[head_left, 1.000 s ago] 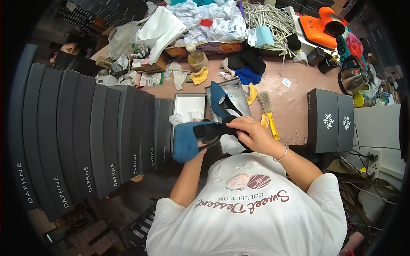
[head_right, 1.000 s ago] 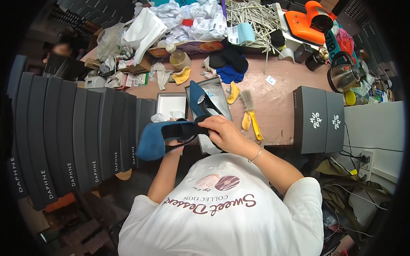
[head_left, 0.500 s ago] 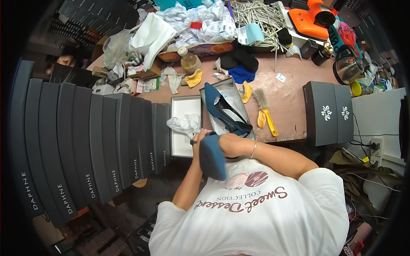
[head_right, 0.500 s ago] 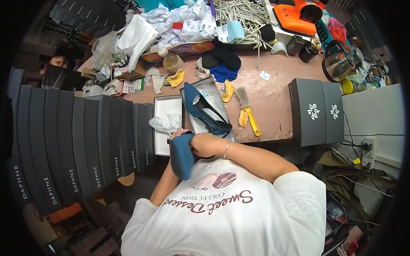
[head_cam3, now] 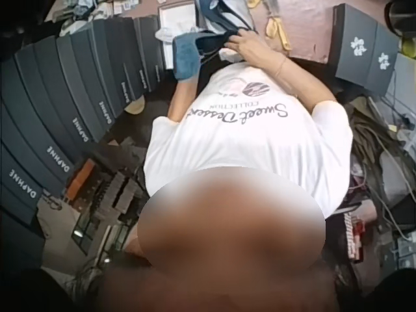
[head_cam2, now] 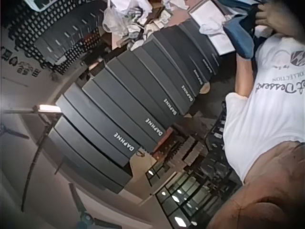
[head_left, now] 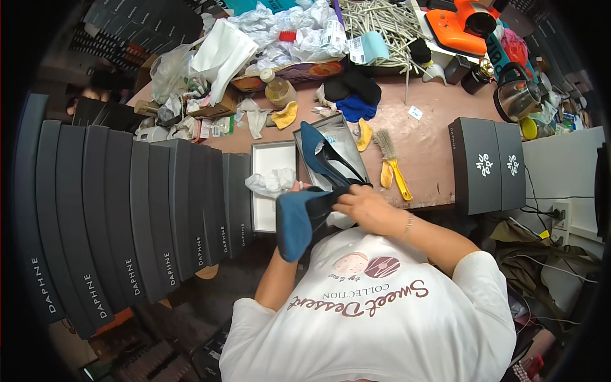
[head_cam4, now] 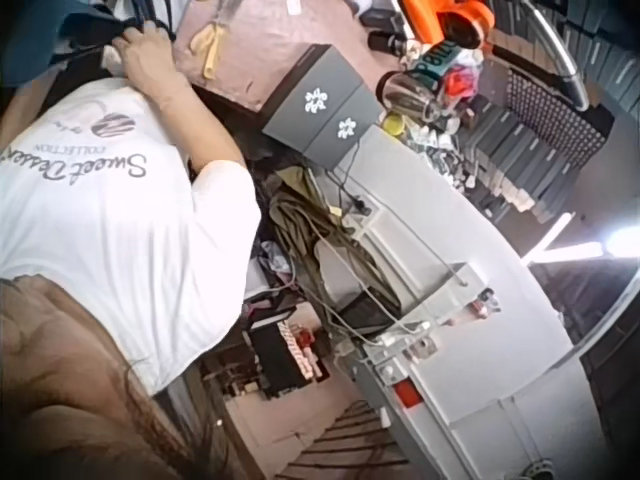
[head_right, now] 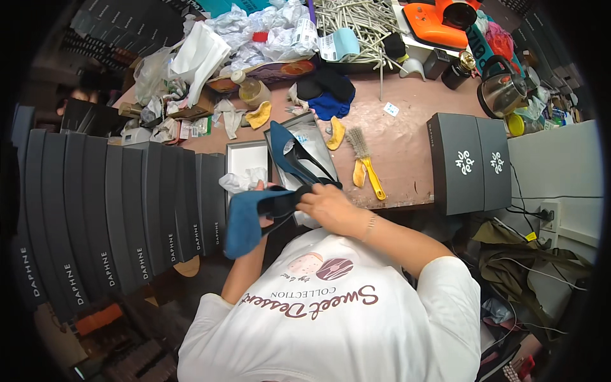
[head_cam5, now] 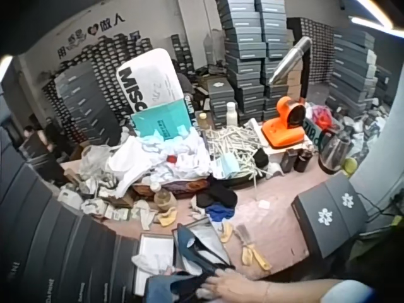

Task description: Inspecting a pair of high-heeled shoes for defects, cleaning the soles with a brush, and packing them into a shoebox.

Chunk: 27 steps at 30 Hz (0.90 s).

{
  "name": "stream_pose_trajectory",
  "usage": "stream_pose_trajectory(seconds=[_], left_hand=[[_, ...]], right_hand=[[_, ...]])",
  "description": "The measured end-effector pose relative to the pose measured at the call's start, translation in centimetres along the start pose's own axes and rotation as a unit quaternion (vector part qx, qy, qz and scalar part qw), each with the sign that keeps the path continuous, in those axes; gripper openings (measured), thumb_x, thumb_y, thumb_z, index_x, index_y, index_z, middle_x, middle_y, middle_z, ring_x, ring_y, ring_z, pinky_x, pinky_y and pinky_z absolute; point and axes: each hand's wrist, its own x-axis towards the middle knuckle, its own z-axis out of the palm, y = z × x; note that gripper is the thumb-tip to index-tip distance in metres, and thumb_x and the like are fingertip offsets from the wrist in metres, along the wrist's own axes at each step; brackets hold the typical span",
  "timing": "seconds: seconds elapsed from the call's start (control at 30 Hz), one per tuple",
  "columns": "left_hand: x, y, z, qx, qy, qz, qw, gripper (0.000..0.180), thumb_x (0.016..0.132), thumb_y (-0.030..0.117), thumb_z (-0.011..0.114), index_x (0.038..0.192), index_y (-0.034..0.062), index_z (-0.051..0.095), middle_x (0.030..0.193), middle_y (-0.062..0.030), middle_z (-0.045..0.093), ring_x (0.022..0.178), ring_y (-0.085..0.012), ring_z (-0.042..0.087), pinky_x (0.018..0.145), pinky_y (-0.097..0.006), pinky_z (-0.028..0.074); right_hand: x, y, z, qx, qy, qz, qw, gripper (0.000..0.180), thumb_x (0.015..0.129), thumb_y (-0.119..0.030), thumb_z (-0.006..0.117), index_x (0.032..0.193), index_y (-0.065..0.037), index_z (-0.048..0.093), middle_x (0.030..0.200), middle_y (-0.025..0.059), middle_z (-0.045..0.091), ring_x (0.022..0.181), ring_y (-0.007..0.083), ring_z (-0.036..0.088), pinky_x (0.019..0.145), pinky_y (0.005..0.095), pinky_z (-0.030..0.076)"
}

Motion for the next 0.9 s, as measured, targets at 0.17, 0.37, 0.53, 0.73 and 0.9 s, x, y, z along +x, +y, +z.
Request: stream_pose_trajectory(seconds=[0.17, 0.37, 0.53, 0.73, 0.9], left_hand=[[3.5, -3.6, -1.5, -0.346, 0.13, -0.109, 0.923, 0.027, 0.088, 0.033, 0.064, 0.102, 0.0099, 0.061, 0.095, -0.0069, 0.066, 0.086, -0.0219, 0.067, 0.077, -0.039, 0.057], [4.3, -7.5, -0.1, -0.354, 0.01, -0.014, 0.935, 0.022, 0.091, 0.029, 0.058, 0.099, 0.009, 0.062, 0.097, -0.0068, 0.066, 0.086, -0.0226, 0.066, 0.074, -0.036, 0.057], [2.0, -0.7, 3.2, -0.479, -0.024, -0.209, 0.852, 0.031, 0.09, 0.037, 0.053, 0.094, 0.0092, 0.065, 0.091, -0.012, 0.069, 0.088, -0.0312, 0.067, 0.078, -0.047, 0.057], [-0.6, -0.4, 7.7, -0.574, -0.161, -0.317, 0.738, 0.045, 0.088, 0.046, 0.051, 0.113, 0.01, 0.061, 0.111, -0.0145, 0.064, 0.101, -0.0312, 0.064, 0.084, -0.049, 0.054], [-3.6, -1.3, 7.7, -0.515, -0.186, -0.372, 0.749, 0.056, 0.093, 0.055, 0.042, 0.133, 0.017, 0.046, 0.132, -0.0105, 0.051, 0.118, -0.028, 0.053, 0.095, -0.047, 0.047]], right_hand=[[-1.4, 1.8, -4.9, 0.082, 0.064, 0.067, 0.992, 0.042, 0.066, -0.001, 0.064, 0.107, -0.008, 0.066, 0.109, 0.0032, 0.063, 0.092, 0.0211, 0.055, 0.079, 0.0333, 0.046], [-2.0, 3.5, -3.2, 0.145, -0.026, -0.017, 0.989, 0.034, 0.07, -0.004, 0.061, 0.104, -0.007, 0.067, 0.105, 0.0019, 0.063, 0.096, 0.0227, 0.054, 0.085, 0.033, 0.044], [-6.8, 11.7, -4.2, 0.009, -0.106, 0.199, 0.974, 0.06, 0.072, -0.01, 0.071, 0.129, -0.01, 0.051, 0.135, 0.0176, 0.044, 0.116, 0.0351, 0.048, 0.098, 0.0409, 0.04], [-0.3, 5.6, -6.2, 0.342, -0.045, -0.007, 0.939, 0.097, 0.064, -0.03, 0.084, 0.145, -0.016, 0.033, 0.151, 0.0247, 0.019, 0.135, 0.0418, 0.03, 0.108, 0.0426, 0.033], [0.4, 2.3, -5.0, 0.416, -0.058, -0.035, 0.907, 0.043, 0.073, -0.027, 0.078, 0.108, -0.007, 0.064, 0.149, 0.0233, 0.026, 0.132, 0.0395, 0.039, 0.105, 0.0406, 0.036]])
